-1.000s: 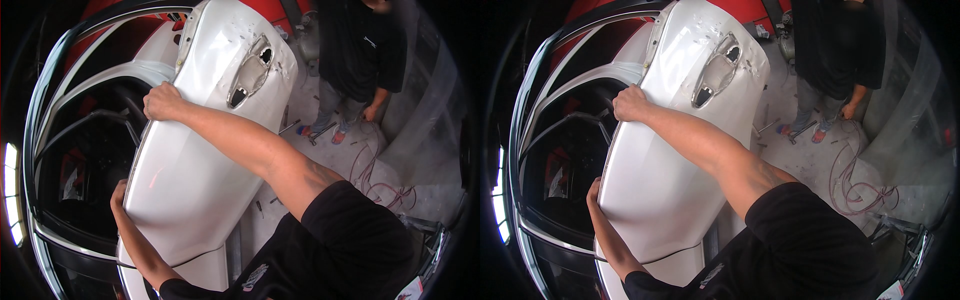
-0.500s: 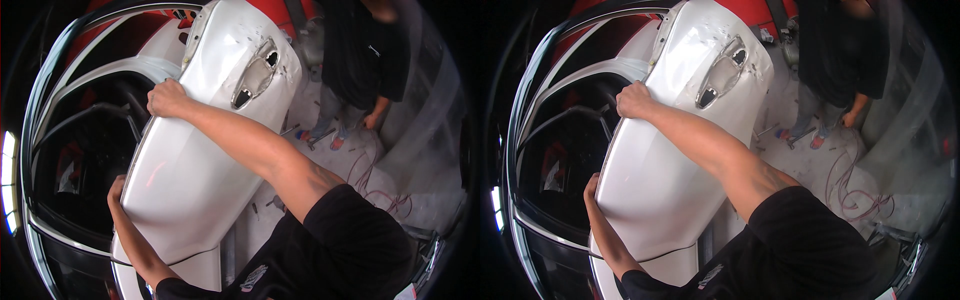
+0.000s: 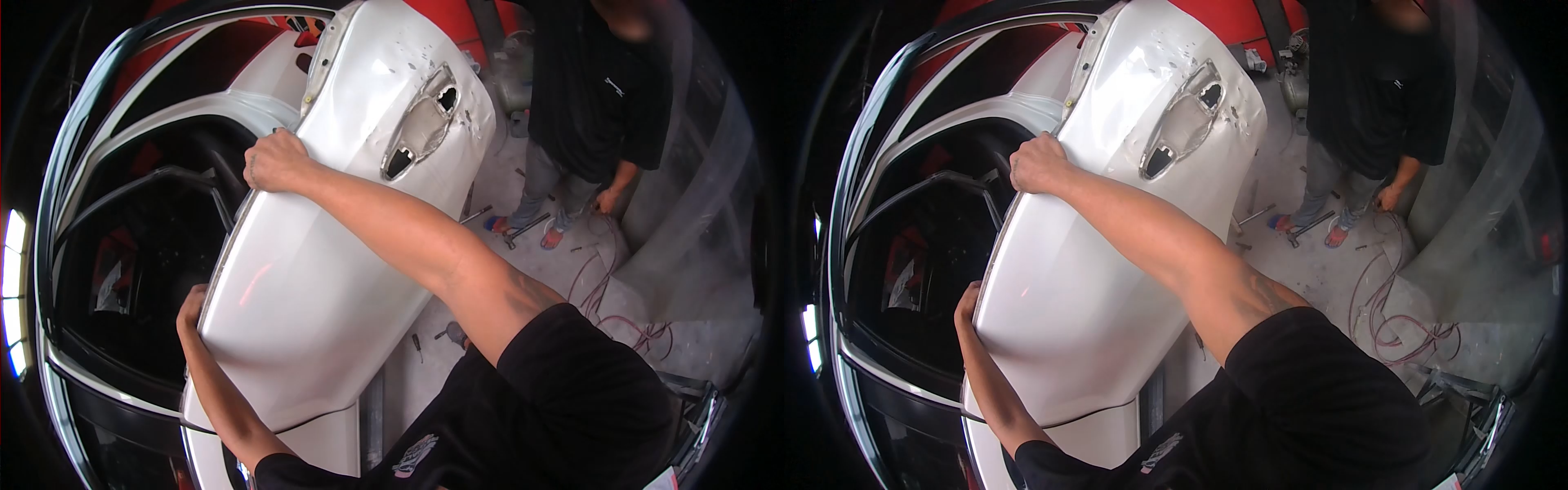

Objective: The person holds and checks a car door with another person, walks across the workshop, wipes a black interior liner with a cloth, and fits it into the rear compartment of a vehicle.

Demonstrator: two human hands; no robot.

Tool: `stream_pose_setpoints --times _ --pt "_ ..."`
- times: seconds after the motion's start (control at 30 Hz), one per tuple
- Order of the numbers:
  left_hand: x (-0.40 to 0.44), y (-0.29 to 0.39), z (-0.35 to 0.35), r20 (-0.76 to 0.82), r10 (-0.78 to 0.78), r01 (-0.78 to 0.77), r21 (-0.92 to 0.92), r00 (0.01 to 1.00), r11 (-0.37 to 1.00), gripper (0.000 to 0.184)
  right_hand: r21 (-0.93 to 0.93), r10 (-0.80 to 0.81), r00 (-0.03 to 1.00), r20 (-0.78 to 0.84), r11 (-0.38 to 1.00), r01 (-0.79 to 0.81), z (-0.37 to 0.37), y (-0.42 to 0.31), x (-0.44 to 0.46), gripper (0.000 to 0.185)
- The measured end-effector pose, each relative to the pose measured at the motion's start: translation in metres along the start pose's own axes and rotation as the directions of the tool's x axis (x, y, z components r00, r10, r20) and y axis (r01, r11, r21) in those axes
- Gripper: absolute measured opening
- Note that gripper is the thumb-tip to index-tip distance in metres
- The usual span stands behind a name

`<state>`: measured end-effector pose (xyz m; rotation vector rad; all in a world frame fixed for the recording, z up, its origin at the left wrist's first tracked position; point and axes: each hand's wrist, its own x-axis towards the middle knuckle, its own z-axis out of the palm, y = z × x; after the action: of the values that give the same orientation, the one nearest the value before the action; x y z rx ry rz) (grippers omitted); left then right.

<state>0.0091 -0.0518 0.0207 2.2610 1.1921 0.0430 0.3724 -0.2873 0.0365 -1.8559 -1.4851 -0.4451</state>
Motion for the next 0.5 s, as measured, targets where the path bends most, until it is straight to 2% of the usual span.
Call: stream_pose_setpoints --times 0.1,0.2,0.3,0.5 --pt "-0.009 0.01 0.006 -0.091 0.02 -0.014 0.065 0.996 0.998 0.046 -0.013 -0.022 1.0 -0.014 1.0 0.021 0.002 0.002 0.0 0.015" --pt "0.014 -0.033 -0.002 -0.233 0.078 -0.064 0.066 0.969 0.996 0.046 -0.004 0.005 1.0 0.019 1.0 -0.005 -0.003 -0.001 0.0 0.018" --pt "-0.032 0.041 0.012 -0.071 0.006 -0.002 0.052 0.997 0.999 0.048 0.007 0.005 1.0 0.025 1.0 -0.006 -0.005 -0.001 0.0 0.02" --pt "-0.023 0.022 0.01 -0.153 0.014 0.008 0.137 0.988 0.991 0.054 0.002 -0.013 1.0 0.021 1.0 0.013 -0.001 -0.001 0.002 0.024"
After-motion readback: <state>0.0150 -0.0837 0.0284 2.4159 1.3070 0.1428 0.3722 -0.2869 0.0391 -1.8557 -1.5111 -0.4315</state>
